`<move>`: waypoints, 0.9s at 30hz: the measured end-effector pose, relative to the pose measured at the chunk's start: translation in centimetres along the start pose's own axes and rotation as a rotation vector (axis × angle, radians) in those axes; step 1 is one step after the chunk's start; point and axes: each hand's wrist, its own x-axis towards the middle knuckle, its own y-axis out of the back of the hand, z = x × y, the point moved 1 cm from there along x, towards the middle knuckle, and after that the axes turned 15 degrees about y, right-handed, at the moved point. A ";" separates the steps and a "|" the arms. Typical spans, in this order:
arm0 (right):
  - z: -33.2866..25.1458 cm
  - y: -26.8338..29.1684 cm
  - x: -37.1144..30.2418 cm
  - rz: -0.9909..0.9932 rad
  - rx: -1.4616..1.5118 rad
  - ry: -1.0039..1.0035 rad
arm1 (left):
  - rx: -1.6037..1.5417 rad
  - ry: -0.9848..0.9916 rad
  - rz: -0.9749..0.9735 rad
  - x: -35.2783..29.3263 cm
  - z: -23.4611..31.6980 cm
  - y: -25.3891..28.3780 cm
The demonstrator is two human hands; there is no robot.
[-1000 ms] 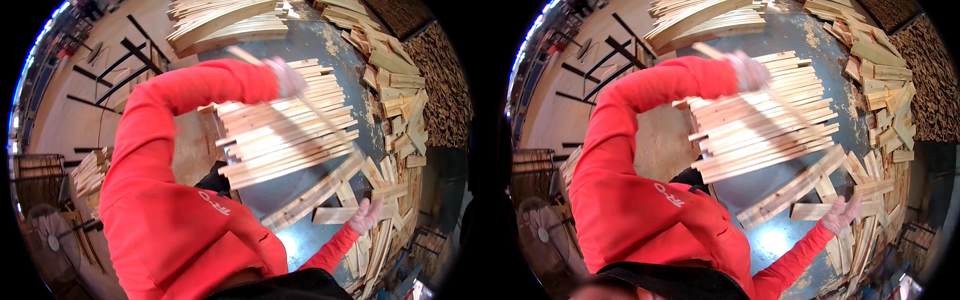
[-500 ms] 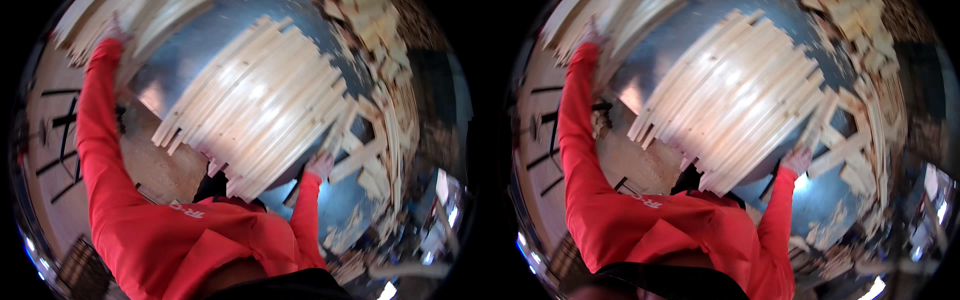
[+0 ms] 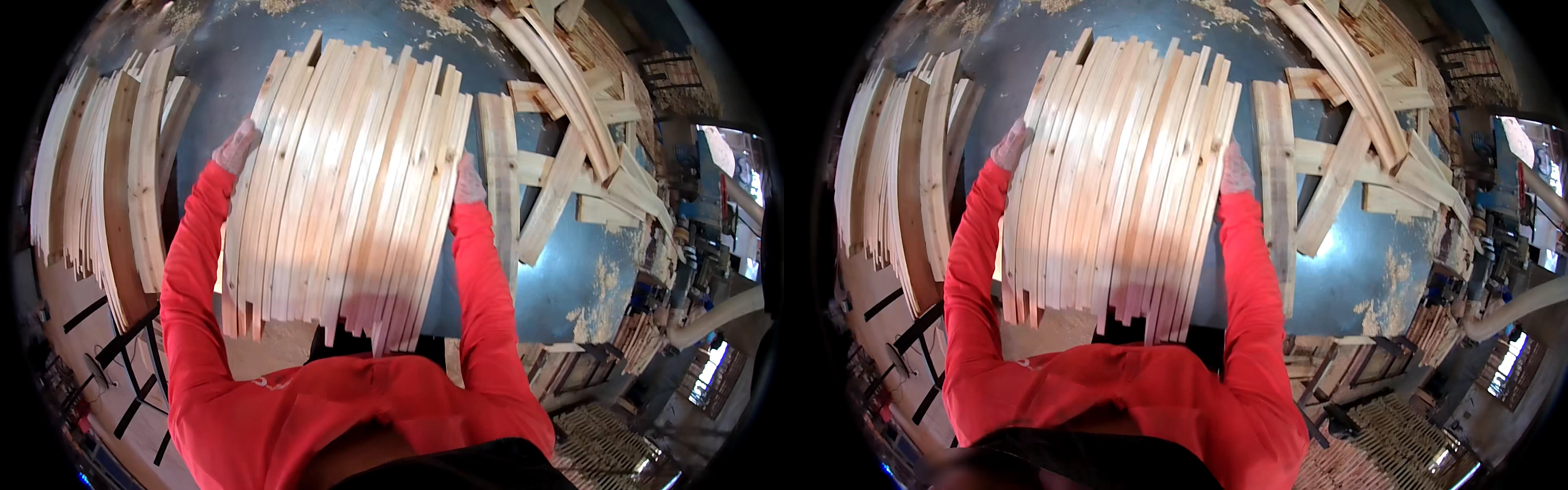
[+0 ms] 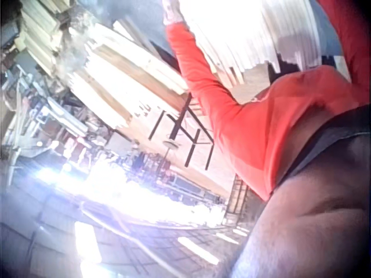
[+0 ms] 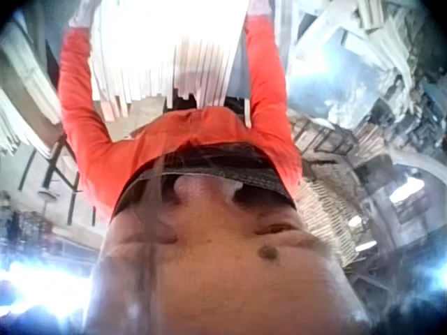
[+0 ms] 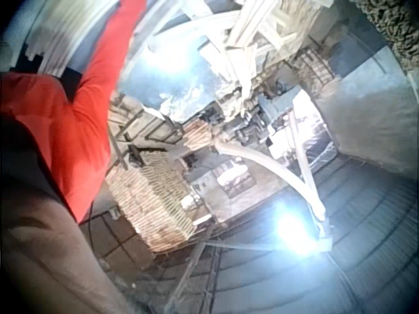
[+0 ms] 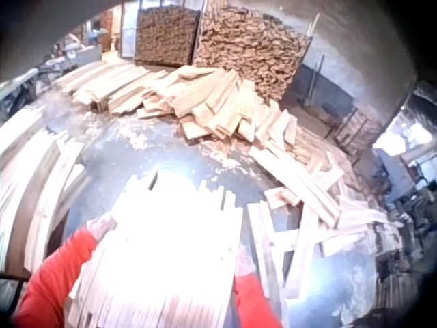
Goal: The person repeatedly picks up wooden planks from a pile on a metal table and stacks them into a neat pile. The person handles the planks by hand, aligning them and building a growing stack throughout the clip.
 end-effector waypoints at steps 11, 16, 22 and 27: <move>0.1 -0.2 4.4 0.087 1.044 -0.102 | -0.217 0.111 -0.159 0.5 3.0 -1.3; -1.9 0.6 3.2 0.381 1.084 -0.201 | -0.664 0.176 -0.301 -3.5 6.7 -5.3; -5.2 1.6 4.2 0.314 1.327 -0.373 | -0.630 0.054 -0.379 -3.0 4.7 -1.8; -12.6 9.6 10.4 0.300 0.167 0.396 | -0.434 -0.282 -0.078 -7.9 18.6 -1.8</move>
